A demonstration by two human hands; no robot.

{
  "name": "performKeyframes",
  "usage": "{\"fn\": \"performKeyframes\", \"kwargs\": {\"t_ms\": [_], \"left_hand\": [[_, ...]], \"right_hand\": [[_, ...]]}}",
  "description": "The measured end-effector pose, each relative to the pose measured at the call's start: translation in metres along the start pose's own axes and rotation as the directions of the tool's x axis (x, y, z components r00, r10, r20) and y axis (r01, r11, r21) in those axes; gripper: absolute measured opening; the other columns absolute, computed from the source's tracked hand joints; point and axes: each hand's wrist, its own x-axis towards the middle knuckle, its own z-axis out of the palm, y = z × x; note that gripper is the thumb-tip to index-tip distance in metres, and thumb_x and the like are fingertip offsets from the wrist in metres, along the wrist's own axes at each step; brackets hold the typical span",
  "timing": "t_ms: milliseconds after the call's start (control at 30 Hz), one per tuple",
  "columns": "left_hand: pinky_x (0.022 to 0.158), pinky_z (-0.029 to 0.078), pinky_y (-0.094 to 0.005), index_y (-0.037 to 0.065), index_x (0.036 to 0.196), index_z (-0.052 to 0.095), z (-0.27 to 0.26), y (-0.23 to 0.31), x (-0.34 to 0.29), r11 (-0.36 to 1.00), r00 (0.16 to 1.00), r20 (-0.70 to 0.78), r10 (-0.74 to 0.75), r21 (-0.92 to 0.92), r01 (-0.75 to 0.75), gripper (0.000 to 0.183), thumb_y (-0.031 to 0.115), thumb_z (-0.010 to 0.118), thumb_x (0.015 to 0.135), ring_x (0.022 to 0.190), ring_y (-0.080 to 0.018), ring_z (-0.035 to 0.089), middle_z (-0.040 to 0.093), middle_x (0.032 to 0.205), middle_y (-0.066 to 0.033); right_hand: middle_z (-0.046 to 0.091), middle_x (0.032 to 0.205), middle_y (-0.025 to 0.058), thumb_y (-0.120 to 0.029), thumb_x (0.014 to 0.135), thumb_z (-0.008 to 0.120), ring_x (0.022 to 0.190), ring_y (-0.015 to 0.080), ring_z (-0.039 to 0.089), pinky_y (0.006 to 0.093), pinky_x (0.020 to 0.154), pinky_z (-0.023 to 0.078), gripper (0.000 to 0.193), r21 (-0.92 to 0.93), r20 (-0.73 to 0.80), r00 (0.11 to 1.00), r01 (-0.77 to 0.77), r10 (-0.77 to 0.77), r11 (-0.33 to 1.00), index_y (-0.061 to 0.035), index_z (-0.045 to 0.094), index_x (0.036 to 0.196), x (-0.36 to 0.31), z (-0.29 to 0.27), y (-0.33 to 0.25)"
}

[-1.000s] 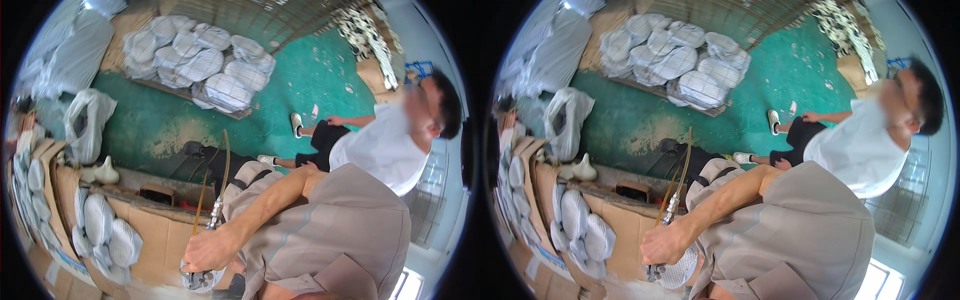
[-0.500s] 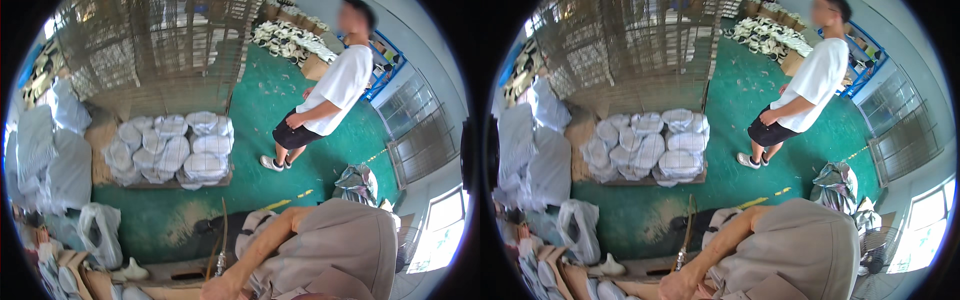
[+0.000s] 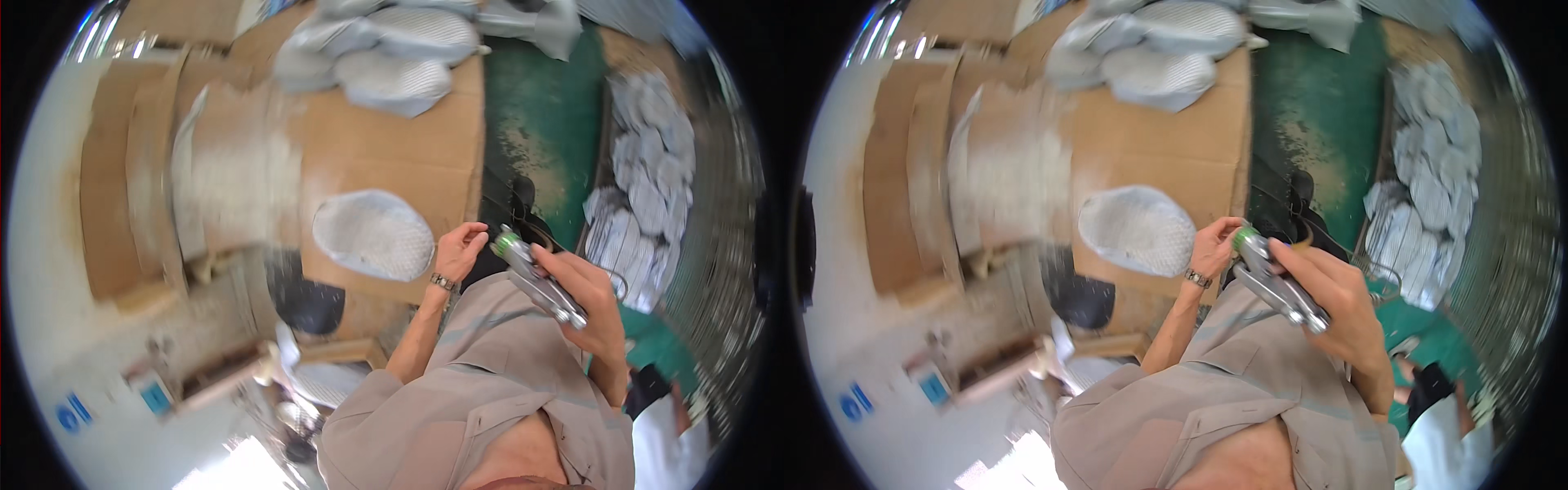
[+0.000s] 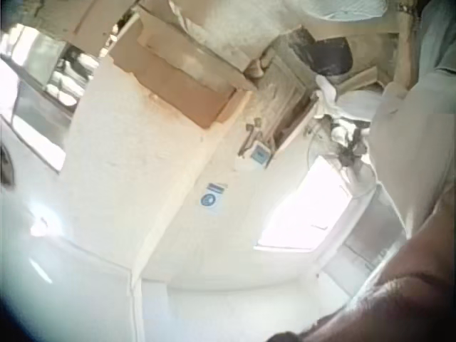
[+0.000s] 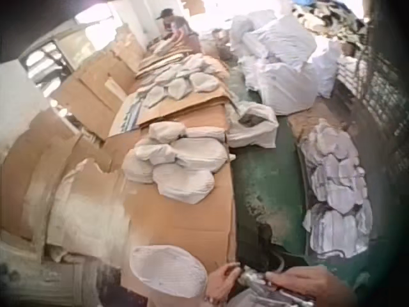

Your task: The person applies adhesive to cushion covers using a spray gun and fits and presses the cover pieces together by hand.

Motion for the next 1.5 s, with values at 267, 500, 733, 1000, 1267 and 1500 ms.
{"fn": "performKeyframes", "kwargs": {"t_ms": [267,500,733,1000,1267,1500], "left_hand": [[0.072,0.054,-0.0248,0.002,0.110,0.071,-0.022,-0.060,-0.082,0.973,0.897,-0.377,-0.232,-0.097,0.210,0.023,0.019,0.069,0.095,0.081,-0.0087,0.069,0.074,0.086,-0.0037],[0.060,0.054,-0.0260,0.001,0.103,0.064,-0.024,-0.129,-0.113,0.911,0.455,-0.791,-0.410,-0.377,0.166,0.021,0.021,0.068,0.096,0.070,-0.0110,0.065,0.066,0.081,-0.0037],[0.058,0.054,-0.0259,-0.001,0.100,0.063,-0.040,-0.125,-0.091,0.852,0.265,-0.824,-0.500,-0.523,-0.018,0.026,0.024,0.070,0.095,0.069,-0.0124,0.065,0.067,0.082,-0.0074],[0.055,0.056,-0.0265,-0.002,0.093,0.065,-0.050,-0.142,-0.092,0.858,0.344,-0.790,-0.508,-0.501,0.115,0.024,0.020,0.075,0.091,0.066,-0.0147,0.068,0.068,0.077,-0.0070],[0.054,0.054,-0.0257,0.000,0.091,0.065,-0.059,-0.136,-0.092,0.845,0.403,-0.767,-0.500,-0.533,0.035,0.019,0.016,0.075,0.090,0.065,-0.0140,0.067,0.069,0.077,-0.0072],[0.060,0.056,-0.0268,0.001,0.102,0.064,-0.056,-0.158,-0.106,0.793,0.455,-0.726,-0.516,-0.606,-0.068,0.013,0.014,0.066,0.097,0.075,-0.0164,0.069,0.070,0.086,-0.0078]], "right_hand": [[0.067,0.083,0.0132,-0.012,0.068,0.075,0.071,0.0261,0.068,0.0338,0.061,0.052,0.061,0.041,0.410,0.905,0.107,-0.115,0.993,0.0066,0.064,0.125,0.056,-0.004,-0.057],[0.060,0.069,0.0079,-0.032,0.073,0.073,0.057,0.0185,0.058,0.0293,0.055,0.042,0.053,-0.142,0.378,0.923,0.138,-0.075,0.980,0.0053,0.073,0.110,0.055,-0.004,-0.060],[0.059,0.069,0.0086,-0.048,0.077,0.061,0.057,0.0188,0.057,0.0298,0.055,0.041,0.066,-0.250,0.492,0.869,0.198,-0.052,0.948,0.0086,0.072,0.109,0.049,-0.032,-0.059],[0.061,0.072,0.0103,-0.066,0.080,0.054,0.059,0.0206,0.058,0.0304,0.056,0.039,0.081,-0.350,0.322,0.945,0.173,-0.055,0.921,0.0058,0.073,0.111,0.036,-0.039,-0.058],[0.062,0.071,0.0101,-0.068,0.081,0.050,0.064,0.0209,0.060,0.0324,0.062,0.041,0.082,-0.359,0.318,0.946,0.057,0.065,0.931,0.0053,0.074,0.108,0.021,-0.050,-0.069],[0.062,0.070,0.0107,-0.067,0.085,0.048,0.058,0.0212,0.058,0.0316,0.056,0.040,0.080,-0.312,0.404,0.915,0.129,0.009,0.941,0.0057,0.074,0.106,0.025,-0.029,-0.069]]}}
